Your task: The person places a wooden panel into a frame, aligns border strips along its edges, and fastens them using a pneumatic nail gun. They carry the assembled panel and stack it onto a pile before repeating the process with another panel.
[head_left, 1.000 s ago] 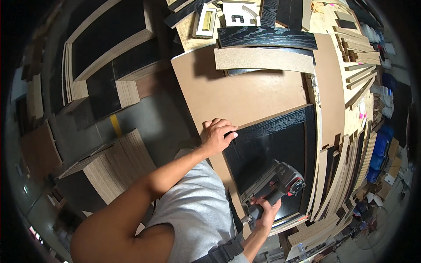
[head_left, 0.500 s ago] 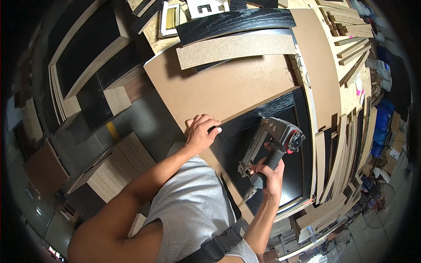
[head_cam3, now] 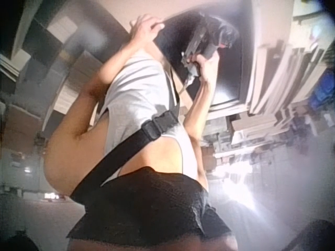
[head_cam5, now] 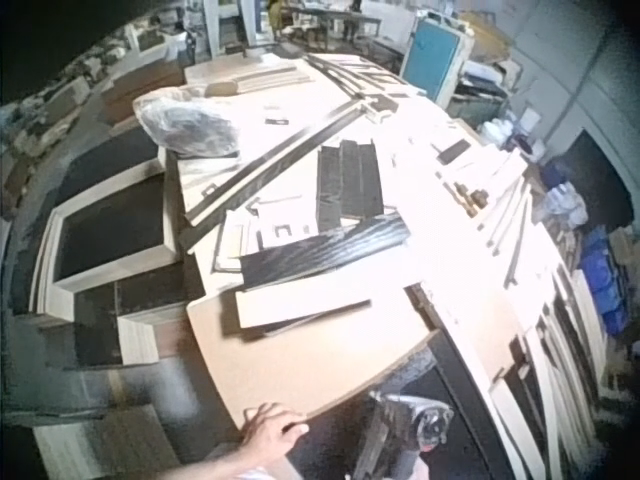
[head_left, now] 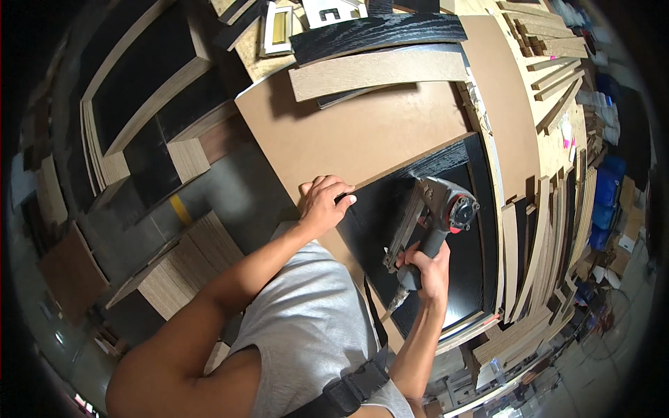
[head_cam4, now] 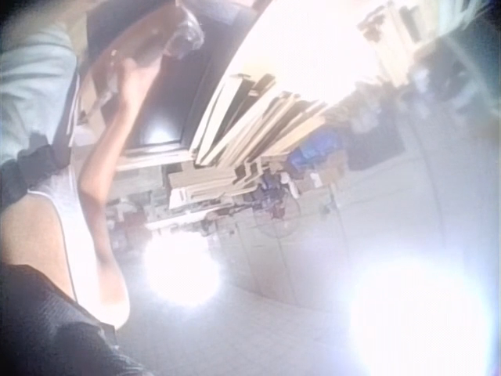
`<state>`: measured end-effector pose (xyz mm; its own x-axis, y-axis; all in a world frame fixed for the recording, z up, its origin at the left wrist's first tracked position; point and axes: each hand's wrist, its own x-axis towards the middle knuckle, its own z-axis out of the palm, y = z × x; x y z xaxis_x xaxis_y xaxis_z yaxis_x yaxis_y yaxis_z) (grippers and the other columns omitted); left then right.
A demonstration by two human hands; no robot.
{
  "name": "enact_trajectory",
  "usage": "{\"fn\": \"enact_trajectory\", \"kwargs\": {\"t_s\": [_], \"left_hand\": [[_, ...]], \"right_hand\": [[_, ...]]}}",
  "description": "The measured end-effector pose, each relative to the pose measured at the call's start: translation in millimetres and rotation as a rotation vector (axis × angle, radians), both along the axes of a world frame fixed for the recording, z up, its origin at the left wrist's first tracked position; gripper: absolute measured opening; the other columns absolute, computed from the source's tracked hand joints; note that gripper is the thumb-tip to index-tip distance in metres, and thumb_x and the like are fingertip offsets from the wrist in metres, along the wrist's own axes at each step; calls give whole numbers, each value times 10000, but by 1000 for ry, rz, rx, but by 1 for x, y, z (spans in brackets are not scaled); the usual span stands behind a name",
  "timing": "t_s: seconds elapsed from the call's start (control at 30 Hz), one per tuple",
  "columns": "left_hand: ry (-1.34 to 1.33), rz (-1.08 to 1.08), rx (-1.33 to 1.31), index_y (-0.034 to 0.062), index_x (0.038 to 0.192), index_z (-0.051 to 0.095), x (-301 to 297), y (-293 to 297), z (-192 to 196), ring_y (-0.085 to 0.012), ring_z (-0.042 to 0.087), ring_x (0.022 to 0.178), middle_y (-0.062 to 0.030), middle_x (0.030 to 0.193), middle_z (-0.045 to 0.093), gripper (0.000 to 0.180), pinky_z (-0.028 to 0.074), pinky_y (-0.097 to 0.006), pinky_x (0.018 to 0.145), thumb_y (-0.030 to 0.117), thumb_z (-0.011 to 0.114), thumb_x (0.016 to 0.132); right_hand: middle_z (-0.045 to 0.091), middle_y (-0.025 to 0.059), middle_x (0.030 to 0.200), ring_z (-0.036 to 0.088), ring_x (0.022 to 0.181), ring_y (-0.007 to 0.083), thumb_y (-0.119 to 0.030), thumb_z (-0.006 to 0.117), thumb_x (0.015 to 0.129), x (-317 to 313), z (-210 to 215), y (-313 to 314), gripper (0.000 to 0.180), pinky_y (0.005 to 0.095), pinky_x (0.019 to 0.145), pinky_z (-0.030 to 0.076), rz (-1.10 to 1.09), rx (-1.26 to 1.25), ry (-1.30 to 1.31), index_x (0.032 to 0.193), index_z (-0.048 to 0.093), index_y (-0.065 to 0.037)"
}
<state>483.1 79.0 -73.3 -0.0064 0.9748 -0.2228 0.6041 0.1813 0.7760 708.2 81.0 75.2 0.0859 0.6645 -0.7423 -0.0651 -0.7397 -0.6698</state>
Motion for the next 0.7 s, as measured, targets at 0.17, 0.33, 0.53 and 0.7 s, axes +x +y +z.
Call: {"fn": "enact_trajectory", "kwargs": {"t_s": [0.17,0.33,0.53,0.7], "left_hand": [[-10,-14,2,150,973,762,-1,-1,1,-180,604,1034,17,1010,694,170,337,-377,907,238,763,828],[-49,-9,65,145,958,758,0,0,-3,-202,598,1010,7,983,689,170,345,-394,885,229,769,811],[-48,-18,27,145,993,758,-2,-2,-2,-212,599,1040,-8,1017,691,189,347,-390,906,252,752,838],[-51,-35,40,141,1013,755,-3,-5,-6,-214,601,1056,-16,1032,693,206,344,-395,912,271,736,854]], "right_hand": [[586,76,650,612,568,201,83,548,681,-5,7,-40,675,337,594,524,14,-4,54,1351,470,45],[609,66,692,627,598,190,107,562,691,-21,10,-59,687,330,612,528,102,-53,69,1371,490,36],[614,69,720,639,624,170,109,569,711,-35,2,-63,663,319,614,523,197,-64,81,1365,505,25],[615,76,722,640,624,172,109,561,707,-40,4,-66,635,313,612,521,213,-106,32,1335,514,24]]}}
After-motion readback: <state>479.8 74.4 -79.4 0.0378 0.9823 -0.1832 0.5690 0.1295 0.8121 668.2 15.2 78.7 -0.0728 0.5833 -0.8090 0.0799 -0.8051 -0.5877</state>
